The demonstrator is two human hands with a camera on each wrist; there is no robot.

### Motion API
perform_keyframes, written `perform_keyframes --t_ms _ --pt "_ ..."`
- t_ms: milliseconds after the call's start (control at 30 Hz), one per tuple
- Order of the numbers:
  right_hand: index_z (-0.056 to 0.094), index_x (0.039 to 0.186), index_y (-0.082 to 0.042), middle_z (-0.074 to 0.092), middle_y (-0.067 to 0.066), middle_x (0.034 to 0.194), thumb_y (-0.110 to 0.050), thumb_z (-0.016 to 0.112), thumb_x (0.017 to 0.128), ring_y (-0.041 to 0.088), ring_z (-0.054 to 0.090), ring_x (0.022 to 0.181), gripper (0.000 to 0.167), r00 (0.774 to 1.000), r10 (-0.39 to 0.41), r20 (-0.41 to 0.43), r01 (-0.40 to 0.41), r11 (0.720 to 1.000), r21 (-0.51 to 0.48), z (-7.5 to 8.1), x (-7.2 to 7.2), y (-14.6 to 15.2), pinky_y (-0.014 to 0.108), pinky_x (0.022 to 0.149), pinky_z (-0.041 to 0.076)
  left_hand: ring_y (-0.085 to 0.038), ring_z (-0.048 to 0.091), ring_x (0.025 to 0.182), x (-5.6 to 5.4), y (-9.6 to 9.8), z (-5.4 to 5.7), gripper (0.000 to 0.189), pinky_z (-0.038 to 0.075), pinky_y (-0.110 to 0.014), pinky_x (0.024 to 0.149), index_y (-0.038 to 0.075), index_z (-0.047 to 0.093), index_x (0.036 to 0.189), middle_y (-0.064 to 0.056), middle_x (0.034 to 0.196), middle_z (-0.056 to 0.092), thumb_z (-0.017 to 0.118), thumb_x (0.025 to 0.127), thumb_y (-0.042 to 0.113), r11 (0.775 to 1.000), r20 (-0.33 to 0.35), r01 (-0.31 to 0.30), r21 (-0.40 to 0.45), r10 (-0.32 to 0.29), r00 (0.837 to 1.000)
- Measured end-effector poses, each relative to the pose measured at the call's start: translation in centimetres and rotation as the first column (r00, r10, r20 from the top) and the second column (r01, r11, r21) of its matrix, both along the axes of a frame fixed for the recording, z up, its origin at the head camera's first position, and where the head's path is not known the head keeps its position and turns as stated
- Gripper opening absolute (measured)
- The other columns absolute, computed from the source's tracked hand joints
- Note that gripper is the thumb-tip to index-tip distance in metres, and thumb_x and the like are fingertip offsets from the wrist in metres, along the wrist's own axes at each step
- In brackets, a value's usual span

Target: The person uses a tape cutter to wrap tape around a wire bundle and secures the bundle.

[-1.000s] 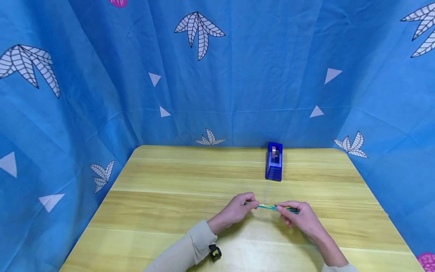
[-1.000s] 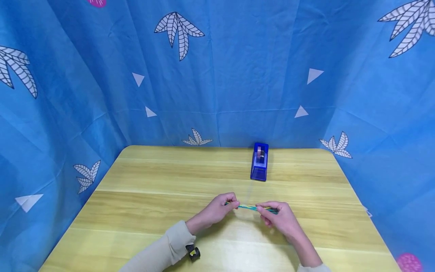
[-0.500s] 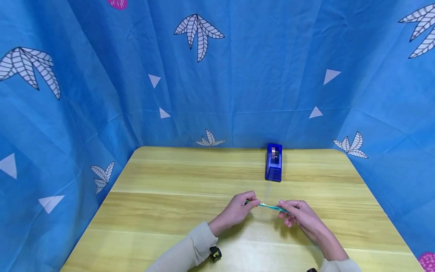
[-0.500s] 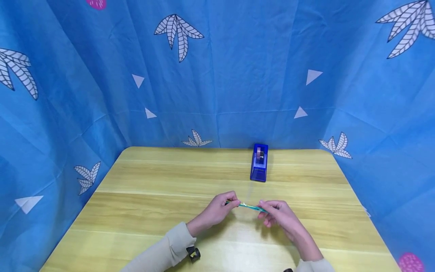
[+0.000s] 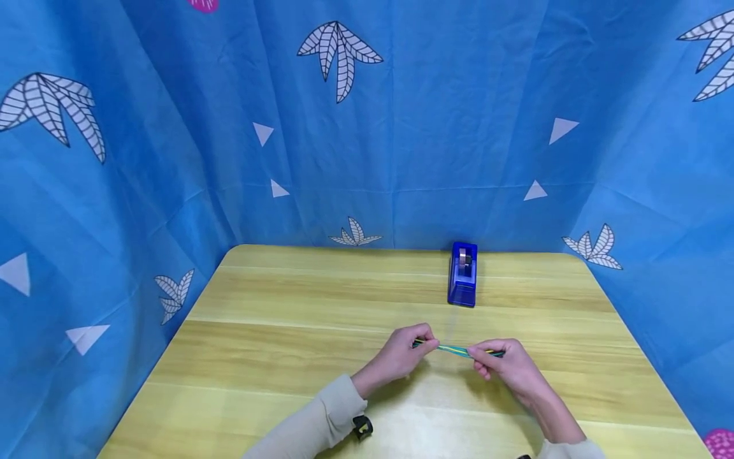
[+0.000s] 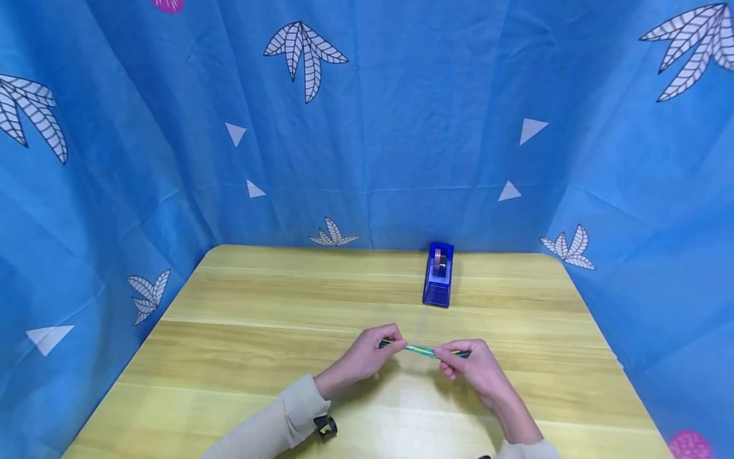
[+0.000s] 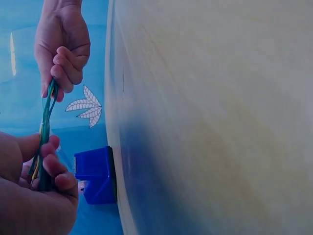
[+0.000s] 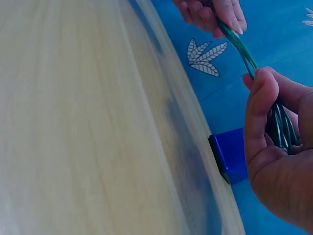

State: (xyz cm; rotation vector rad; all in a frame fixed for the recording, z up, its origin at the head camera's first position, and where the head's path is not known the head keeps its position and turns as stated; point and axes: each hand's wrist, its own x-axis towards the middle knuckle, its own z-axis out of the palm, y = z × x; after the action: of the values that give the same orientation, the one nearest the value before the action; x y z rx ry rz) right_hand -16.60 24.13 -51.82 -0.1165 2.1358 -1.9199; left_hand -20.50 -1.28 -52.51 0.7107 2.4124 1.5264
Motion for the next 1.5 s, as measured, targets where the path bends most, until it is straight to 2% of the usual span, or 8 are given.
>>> perform_keyframes --t_ms 133,267,367,467,700,933,1233,1500 --pt "0.072 0.109 0.016 0.07 -0.002 0.071 -0.01 0.072 0.098 0.007 0.062 0.061 0.029 0.997 -0.059 -0.041 0.061 0.997 0.052 0.1 0.1 -0.3 0.023 0.06 0.055 -0.004 0.048 0.053 -0.1 -0.1 0.2 0.016 0.046 -0.02 0.051 0.017 0.07 0.103 0.001 0.095 0.07 0.064 0.104 0.032 0.999 0.017 -0.031 -0.009 0.031 0.999" --pt "0.073 0.107 0.014 0.071 0.004 0.072 -0.01 0.074 0.096 0.008 0.063 0.062 0.027 0.991 -0.097 -0.097 0.106 0.99 0.091 0.4 0.2 -0.6 0.025 0.059 0.057 -0.011 0.062 0.071 -0.4 0.0 0.4 0.019 0.054 -0.024 0.063 0.016 0.07 0.107 0.002 0.101 0.073 0.064 0.103 0.034 0.998 0.069 -0.055 0.043 0.052 0.996" --pt "0.075 0.106 0.011 0.071 0.005 0.074 -0.01 0.074 0.095 0.009 0.064 0.063 0.024 0.985 -0.102 -0.136 0.118 0.986 0.115 0.3 0.2 -0.6 0.026 0.06 0.058 -0.016 0.063 0.074 -0.4 0.0 0.6 0.024 0.051 -0.025 0.062 0.011 0.071 0.103 -0.002 0.091 0.072 0.062 0.105 0.034 0.995 0.16 -0.061 0.08 0.048 0.986" --pt "0.076 0.106 0.009 0.07 0.004 0.075 -0.01 0.075 0.095 0.01 0.065 0.064 0.022 0.98 -0.095 -0.175 0.118 0.985 0.125 0.2 0.3 -0.5 0.027 0.061 0.059 -0.016 0.055 0.063 -0.4 0.1 0.5 0.031 0.043 -0.022 0.055 0.008 0.069 0.093 -0.002 0.077 0.067 0.058 0.107 0.034 0.993 0.237 -0.067 0.101 0.042 0.971" --pt "0.077 0.105 0.008 0.071 0.008 0.076 -0.01 0.074 0.095 0.01 0.065 0.063 0.021 0.969 -0.068 -0.236 0.103 0.985 0.138 0.1 0.3 -0.3 0.028 0.058 0.058 -0.011 0.05 0.066 -0.5 0.3 0.0 0.037 0.036 -0.019 0.054 -0.001 0.061 0.087 -0.013 0.078 0.064 0.058 0.107 0.029 0.992 0.253 -0.023 0.122 -0.009 0.967" --pt "0.076 0.107 0.008 0.072 0.011 0.078 -0.014 0.074 0.096 0.01 0.065 0.066 0.025 0.984 -0.074 -0.161 0.102 0.979 0.176 -0.1 0.2 -0.3 0.027 0.062 0.058 -0.011 0.044 0.067 -0.5 0.2 -0.1 0.03 0.038 -0.019 0.059 0.003 0.06 0.085 -0.02 0.09 0.063 0.058 0.107 0.023 0.987 0.194 0.016 0.161 -0.048 0.98" --pt "0.06 0.131 0.015 0.073 0.011 0.094 -0.026 0.059 0.107 0.017 0.072 0.079 0.047 0.999 -0.051 0.015 0.051 0.999 -0.001 0.0 -0.5 0.1 0.031 0.074 0.063 -0.007 0.039 0.064 -0.8 0.4 0.1 0.029 0.035 -0.02 0.06 0.004 0.064 0.087 0.006 0.072 0.046 0.058 0.107 0.024 0.993 0.089 0.003 0.116 -0.014 0.996" --pt "0.073 0.104 -0.004 0.071 -0.001 0.083 -0.03 0.057 0.108 0.008 0.065 0.067 0.03 0.992 0.075 0.101 -0.067 0.995 -0.08 0.2 -0.9 0.7 0.024 0.064 0.057 -0.005 0.04 0.067 -0.9 0.4 0.2 0.029 0.036 -0.02 0.062 0.002 0.063 0.089 -0.009 0.083 0.057 0.058 0.107 0.025 0.996 0.088 -0.002 0.086 -0.006 0.996"
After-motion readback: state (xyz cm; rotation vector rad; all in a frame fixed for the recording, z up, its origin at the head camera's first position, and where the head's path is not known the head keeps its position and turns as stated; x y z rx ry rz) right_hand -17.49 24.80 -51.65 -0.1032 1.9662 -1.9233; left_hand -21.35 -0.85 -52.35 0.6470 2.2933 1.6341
